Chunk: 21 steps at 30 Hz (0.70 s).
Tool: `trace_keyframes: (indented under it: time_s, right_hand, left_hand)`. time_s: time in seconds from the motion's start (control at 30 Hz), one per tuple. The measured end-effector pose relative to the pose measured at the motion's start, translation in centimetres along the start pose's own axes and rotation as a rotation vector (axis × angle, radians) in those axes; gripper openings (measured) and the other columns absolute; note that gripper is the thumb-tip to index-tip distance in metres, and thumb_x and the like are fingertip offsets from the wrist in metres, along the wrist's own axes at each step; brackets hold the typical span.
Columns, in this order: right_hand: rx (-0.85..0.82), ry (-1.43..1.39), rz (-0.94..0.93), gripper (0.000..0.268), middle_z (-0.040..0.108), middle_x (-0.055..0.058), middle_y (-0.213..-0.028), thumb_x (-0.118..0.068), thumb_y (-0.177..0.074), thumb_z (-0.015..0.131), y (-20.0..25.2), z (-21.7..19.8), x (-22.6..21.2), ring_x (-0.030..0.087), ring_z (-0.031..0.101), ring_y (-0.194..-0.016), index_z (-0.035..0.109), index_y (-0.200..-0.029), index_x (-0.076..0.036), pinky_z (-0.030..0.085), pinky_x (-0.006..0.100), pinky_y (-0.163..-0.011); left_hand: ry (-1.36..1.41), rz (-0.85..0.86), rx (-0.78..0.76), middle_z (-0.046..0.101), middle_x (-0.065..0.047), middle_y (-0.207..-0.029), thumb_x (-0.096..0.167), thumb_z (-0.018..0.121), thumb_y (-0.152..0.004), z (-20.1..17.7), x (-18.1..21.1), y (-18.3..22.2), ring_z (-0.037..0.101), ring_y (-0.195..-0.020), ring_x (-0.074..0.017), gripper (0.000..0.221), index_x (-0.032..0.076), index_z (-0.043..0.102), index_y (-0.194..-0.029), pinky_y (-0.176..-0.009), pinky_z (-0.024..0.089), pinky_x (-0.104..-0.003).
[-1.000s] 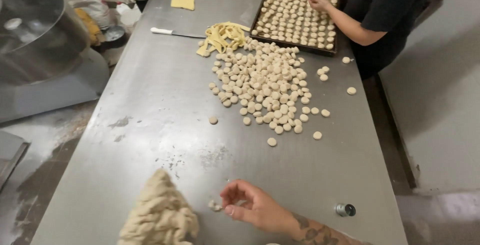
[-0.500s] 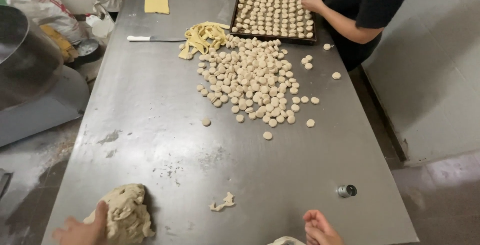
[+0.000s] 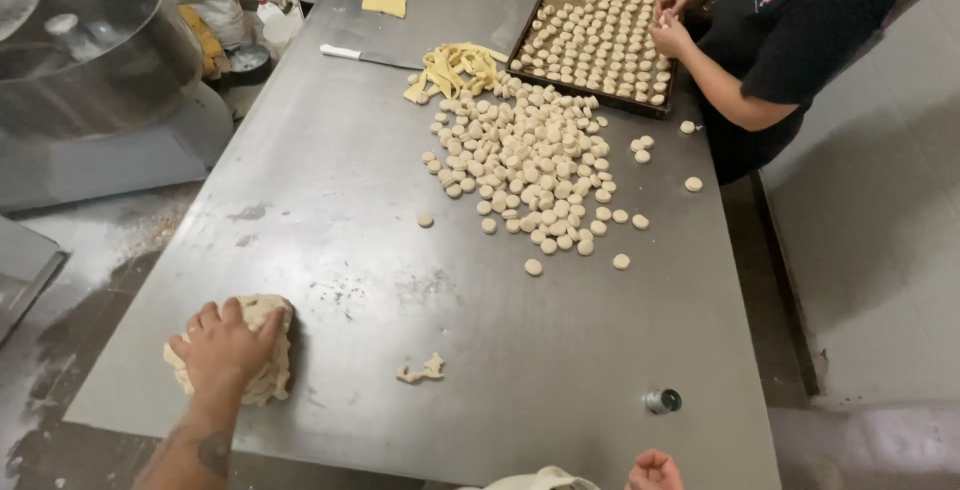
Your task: Cutting small uniform circles from a sheet of dough using a manual ring cutter on a stainless steel table.
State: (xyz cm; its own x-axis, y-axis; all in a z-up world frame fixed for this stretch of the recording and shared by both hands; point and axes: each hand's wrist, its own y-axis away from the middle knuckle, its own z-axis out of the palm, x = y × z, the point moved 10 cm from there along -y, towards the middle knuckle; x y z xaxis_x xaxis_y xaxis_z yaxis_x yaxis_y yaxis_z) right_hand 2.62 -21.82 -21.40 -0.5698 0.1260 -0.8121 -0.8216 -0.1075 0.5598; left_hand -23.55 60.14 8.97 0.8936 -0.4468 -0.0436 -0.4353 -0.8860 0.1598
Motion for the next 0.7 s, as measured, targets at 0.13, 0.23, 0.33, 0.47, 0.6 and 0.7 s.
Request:
trace_keyframes:
  time_s: [0.13, 0.23, 0.33, 0.47, 0.6, 0.7]
  right_hand:
    - [-0.044, -0.181, 0.019, 0.031, 0.036, 0.013, -0.067, 0.021, -0.105, 0.055, 7.6, 3.9, -10.6, 0.027, 0.032, -0.050, 0.052, -0.119, -0.006, 0.029, 0.046, -0.052]
    - [-0.174, -0.126, -0.262, 0.017, 0.048, 0.012, -0.087, 0.009, -0.115, 0.052, 12.4, 5.4, -21.0, 0.025, 0.044, -0.072, 0.052, -0.123, -0.006, 0.039, 0.046, -0.073]
    - [-0.198, -0.093, -0.532, 0.025, 0.059, 0.011, -0.095, 0.010, -0.110, 0.056, 13.9, 4.8, -28.8, 0.024, 0.055, -0.081, 0.054, -0.127, -0.008, 0.052, 0.044, -0.080]
    - [-0.239, 0.096, -0.940, 0.042, 0.066, 0.016, -0.102, 0.006, -0.103, 0.075, 19.7, 5.5, -37.4, 0.023, 0.067, -0.086, 0.048, -0.136, 0.000, 0.055, 0.036, -0.083]
    - [-0.291, 0.113, -1.147, 0.050, 0.071, 0.024, -0.098, 0.009, -0.097, 0.086, 22.5, 5.1, -41.0, 0.031, 0.069, -0.085, 0.047, -0.129, 0.004, 0.056, 0.036, -0.076]
    - [-0.295, 0.083, -1.179, 0.048, 0.075, 0.023, -0.096, 0.011, -0.094, 0.087, 22.9, 4.1, -41.8, 0.029, 0.071, -0.084, 0.051, -0.126, 0.003, 0.057, 0.033, -0.072]
  left_hand:
    - [-0.299, -0.028, 0.021, 0.027, -0.036, -0.192, 0.103, 0.012, -0.107, 4.7, 1.5, -2.0, 0.010, -0.182, -0.0542, 0.127, 0.005, 0.033, -0.185, -0.139, -0.005, -0.077]
    - [-0.264, 0.271, 0.163, 0.024, -0.027, -0.195, 0.071, 0.046, -0.108, 4.1, 12.9, 4.2, 0.023, -0.179, -0.0446, 0.097, 0.017, 0.030, -0.187, -0.144, 0.013, -0.067]
    - [0.392, 0.697, 0.436, 0.077, -0.026, -0.143, 0.041, 0.076, -0.104, 3.4, 24.7, 16.1, 0.072, -0.130, -0.0496, 0.066, -0.003, 0.071, -0.153, -0.111, 0.055, -0.062]
    - [0.746, 0.825, 0.138, 0.081, -0.018, -0.137, 0.034, 0.089, -0.101, 6.2, 34.6, 29.0, 0.078, -0.132, -0.0414, 0.059, 0.007, 0.075, -0.152, -0.117, 0.059, -0.051]
    - [0.668, 0.959, 0.139, 0.084, -0.003, -0.132, 0.034, 0.090, -0.099, 7.2, 39.5, 35.8, 0.080, -0.128, -0.0282, 0.048, 0.019, 0.081, -0.144, -0.115, 0.060, -0.045]
    - [0.434, 0.870, 0.526, 0.080, -0.018, -0.134, 0.023, 0.092, -0.088, 5.2, 37.4, 29.7, 0.076, -0.132, -0.0415, 0.056, 0.007, 0.080, -0.140, -0.114, 0.057, -0.055]
